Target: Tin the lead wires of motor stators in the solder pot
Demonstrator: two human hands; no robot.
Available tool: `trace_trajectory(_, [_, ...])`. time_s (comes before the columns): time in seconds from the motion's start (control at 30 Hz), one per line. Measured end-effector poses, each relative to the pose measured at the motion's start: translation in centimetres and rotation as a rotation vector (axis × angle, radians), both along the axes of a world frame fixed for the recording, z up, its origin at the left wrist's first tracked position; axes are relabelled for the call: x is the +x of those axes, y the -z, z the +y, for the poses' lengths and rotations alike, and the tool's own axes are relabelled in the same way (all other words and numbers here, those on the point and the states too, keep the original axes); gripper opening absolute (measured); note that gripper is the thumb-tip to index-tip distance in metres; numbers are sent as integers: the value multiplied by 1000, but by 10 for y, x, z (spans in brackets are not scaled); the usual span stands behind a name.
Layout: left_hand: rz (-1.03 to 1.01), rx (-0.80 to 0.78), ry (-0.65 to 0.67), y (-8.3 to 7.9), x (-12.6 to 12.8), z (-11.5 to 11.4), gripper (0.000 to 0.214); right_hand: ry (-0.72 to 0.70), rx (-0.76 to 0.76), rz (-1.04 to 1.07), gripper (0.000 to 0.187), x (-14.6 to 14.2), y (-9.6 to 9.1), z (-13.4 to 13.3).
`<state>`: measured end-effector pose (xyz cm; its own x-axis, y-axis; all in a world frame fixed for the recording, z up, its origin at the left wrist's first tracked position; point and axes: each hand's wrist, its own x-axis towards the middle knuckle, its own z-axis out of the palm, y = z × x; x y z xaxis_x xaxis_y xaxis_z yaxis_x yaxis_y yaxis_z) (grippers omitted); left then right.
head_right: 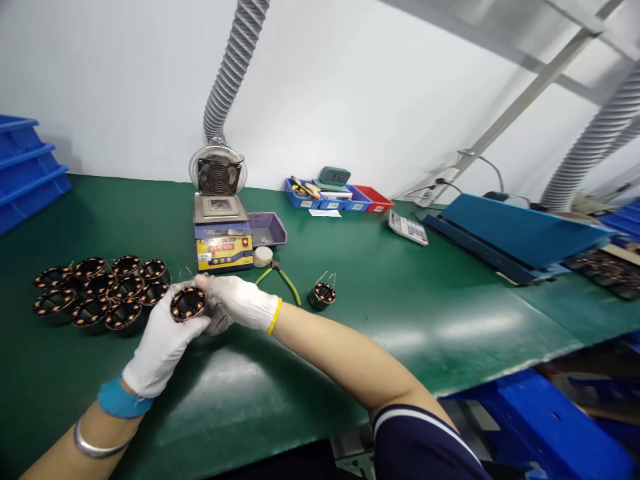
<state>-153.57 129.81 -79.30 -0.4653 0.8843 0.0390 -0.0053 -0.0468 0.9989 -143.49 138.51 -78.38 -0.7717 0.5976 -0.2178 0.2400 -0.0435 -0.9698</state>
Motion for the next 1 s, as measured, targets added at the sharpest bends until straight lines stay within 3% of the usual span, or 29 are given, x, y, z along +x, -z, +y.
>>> trace_trajectory(0.07, [73, -17, 104, -3, 0, -2, 52, -148, -174, -103, 50, 2, -9, 12])
trace_trajectory(0.13, [324, -78, 29, -1, -1, -4, 65, -127, -119, -183, 42, 1, -18, 27])
trace_trajectory(0.23, [948, -231, -193, 6, -7, -6, 77, 131, 223, -303, 46, -8, -36, 60])
trace_trajectory(0.33, [1328, -420, -200, 8, -16, -6, 69, 370, 629, -323, 55, -24, -57, 105])
trace_trajectory(0.47, [1421, -586, -76, 6, -24, -4, 62, 440, 892, -330, 54, -51, -73, 161])
trace_trajectory(0.6, [1453, -552, 28, 7, -17, -3, 58, 450, 997, -440, 56, -75, -66, 192])
trace_trajectory(0.8, [1369, -279, 211, 16, 12, -13, 52, 401, 1027, -534, 58, -87, -48, 199])
trace_trajectory(0.9, [1340, -196, 172, 20, 18, -17, 42, 396, 1029, -572, 57, -88, -45, 196])
trace_trajectory(1.0, [1336, -217, 82, 23, 17, -19, 29, 398, 1029, -579, 57, -89, -44, 195])
